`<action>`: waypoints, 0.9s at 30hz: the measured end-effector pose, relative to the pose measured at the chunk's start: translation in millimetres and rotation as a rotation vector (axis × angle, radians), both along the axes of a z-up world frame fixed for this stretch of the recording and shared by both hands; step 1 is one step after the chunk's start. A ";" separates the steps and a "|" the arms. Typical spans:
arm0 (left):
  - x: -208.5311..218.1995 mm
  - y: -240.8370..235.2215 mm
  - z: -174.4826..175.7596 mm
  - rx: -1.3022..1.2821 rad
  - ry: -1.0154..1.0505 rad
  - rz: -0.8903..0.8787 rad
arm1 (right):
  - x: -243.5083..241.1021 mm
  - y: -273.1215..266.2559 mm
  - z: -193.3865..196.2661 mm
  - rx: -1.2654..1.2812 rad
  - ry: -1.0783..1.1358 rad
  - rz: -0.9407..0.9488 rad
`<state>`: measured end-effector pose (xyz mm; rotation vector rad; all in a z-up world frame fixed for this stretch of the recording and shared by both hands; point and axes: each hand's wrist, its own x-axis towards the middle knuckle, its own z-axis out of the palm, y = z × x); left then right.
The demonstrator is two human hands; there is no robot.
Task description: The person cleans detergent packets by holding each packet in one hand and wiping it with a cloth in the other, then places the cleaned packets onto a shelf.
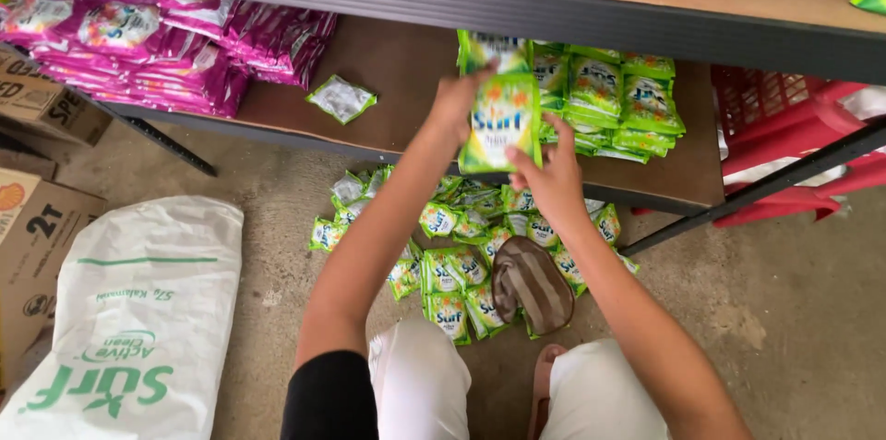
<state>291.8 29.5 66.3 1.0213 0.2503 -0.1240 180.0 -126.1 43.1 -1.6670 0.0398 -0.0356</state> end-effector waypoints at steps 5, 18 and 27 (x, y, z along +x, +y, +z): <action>162.6 22.0 -80.5 0.107 -0.438 0.048 | 87.0 26.5 4.3 -0.039 -0.215 -0.055; 289.0 58.0 -226.7 1.281 -0.738 -0.033 | 160.4 26.7 -43.5 -0.457 -0.136 0.019; 350.6 60.2 -251.9 1.579 -1.017 -0.043 | 155.8 20.5 -43.7 -0.898 -0.623 0.105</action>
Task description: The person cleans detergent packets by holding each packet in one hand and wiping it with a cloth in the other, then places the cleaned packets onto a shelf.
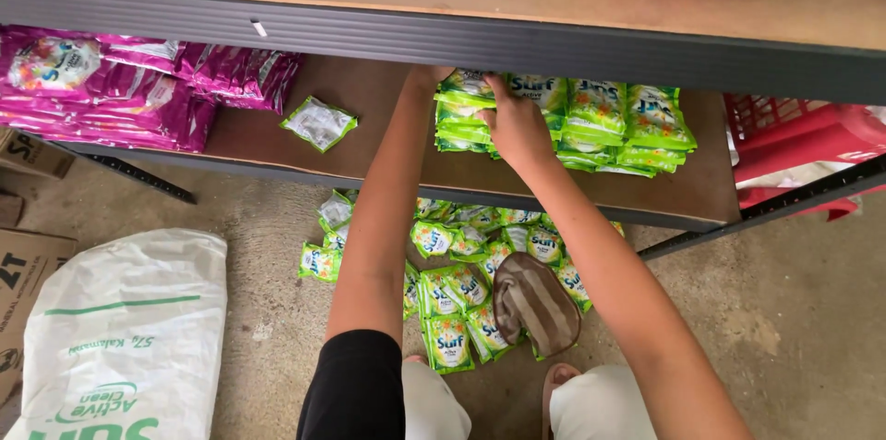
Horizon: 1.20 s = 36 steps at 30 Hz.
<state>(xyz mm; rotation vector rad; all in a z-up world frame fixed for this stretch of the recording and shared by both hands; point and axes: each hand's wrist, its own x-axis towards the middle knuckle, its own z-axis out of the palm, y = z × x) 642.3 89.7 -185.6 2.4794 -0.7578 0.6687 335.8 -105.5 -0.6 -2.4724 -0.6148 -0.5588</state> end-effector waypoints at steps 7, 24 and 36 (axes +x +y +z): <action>-134.8 -26.4 92.8 -0.022 0.124 0.010 | -29.7 1.9 15.4 -0.233 0.190 -0.198; -610.1 -196.4 186.4 -0.168 0.159 -0.118 | -50.3 -149.5 -204.7 1.006 0.259 -0.541; -601.5 -197.4 91.1 -0.242 0.599 -0.539 | -134.0 -156.3 -270.6 1.284 0.732 -0.458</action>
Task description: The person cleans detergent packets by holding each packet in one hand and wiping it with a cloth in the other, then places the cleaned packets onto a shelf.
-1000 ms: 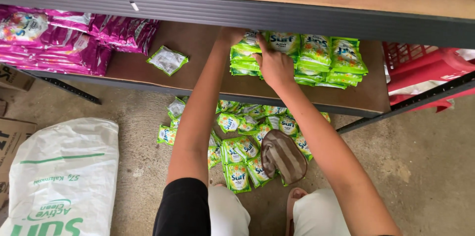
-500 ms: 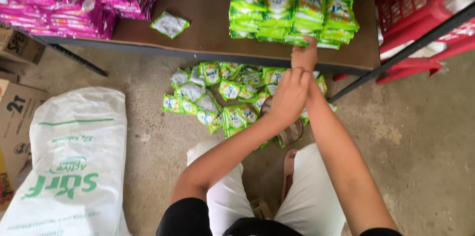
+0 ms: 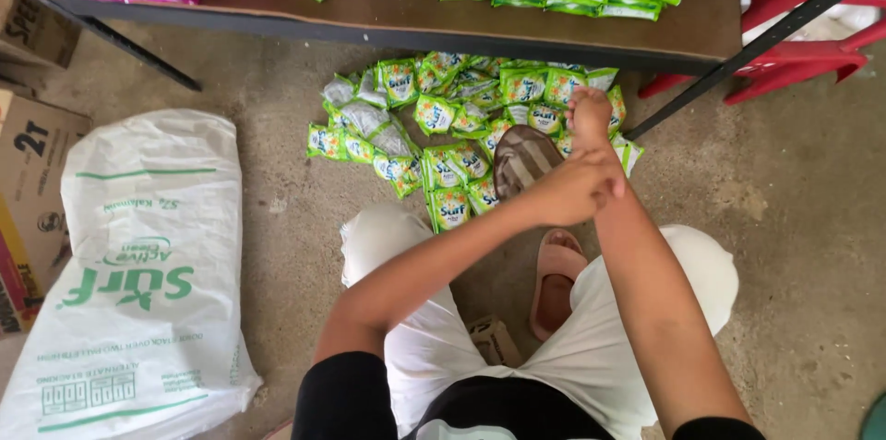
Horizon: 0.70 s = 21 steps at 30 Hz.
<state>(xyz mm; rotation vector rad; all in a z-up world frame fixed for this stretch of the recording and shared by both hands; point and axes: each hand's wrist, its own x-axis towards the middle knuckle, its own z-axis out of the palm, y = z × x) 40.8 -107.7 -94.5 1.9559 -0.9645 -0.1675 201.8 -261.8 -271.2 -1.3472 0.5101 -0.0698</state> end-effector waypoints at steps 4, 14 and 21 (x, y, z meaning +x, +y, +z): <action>51.9 57.6 -25.4 -0.325 0.459 -0.375 | -77.3 -24.6 -109.2 -0.335 0.099 0.058; 82.6 180.4 29.3 -0.969 0.958 0.662 | -161.1 30.9 -167.7 -0.988 0.486 -0.044; 82.1 183.7 38.1 -1.028 0.995 0.676 | -263.3 160.0 -190.6 -1.035 -0.031 0.157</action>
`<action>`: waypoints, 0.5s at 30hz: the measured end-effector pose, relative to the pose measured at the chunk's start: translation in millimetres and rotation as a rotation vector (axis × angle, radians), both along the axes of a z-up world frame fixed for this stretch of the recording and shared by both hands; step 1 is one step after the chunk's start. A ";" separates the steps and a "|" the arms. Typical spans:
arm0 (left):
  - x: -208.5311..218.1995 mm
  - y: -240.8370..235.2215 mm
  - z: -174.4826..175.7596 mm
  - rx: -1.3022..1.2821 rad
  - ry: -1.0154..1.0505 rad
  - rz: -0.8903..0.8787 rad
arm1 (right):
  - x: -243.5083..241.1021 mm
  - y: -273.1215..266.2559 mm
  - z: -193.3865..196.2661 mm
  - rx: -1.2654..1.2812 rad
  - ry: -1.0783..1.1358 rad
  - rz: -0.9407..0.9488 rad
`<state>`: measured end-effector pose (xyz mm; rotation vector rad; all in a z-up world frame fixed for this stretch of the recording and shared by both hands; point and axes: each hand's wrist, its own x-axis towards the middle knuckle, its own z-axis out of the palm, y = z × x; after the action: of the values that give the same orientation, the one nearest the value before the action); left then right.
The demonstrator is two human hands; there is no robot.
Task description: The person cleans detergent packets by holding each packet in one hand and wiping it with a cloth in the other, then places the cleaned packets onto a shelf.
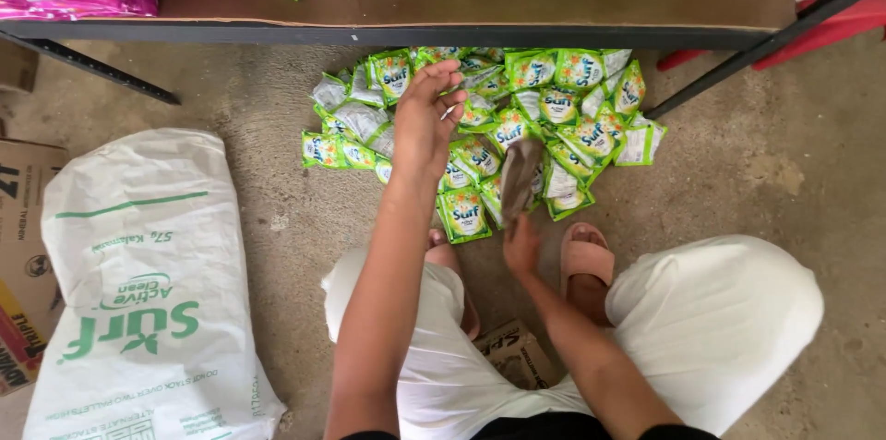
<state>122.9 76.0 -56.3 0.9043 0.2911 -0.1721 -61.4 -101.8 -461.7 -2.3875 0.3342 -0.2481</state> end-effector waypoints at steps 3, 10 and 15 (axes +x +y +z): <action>-2.4 -5.8 7.6 -0.058 -0.021 -0.006 | -31.7 16.7 -67.8 0.217 0.287 0.214; -1.5 -4.6 11.8 -0.087 -0.038 0.006 | 6.3 -32.9 -87.1 0.299 0.480 0.163; -3.1 -1.8 17.4 -0.067 -0.077 0.038 | 112.2 -116.5 -26.1 0.106 -0.296 -0.508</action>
<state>119.8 74.2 -39.0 0.8364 0.2297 -0.1108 50.8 -218.3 -487.8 -2.0871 0.7870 -0.7855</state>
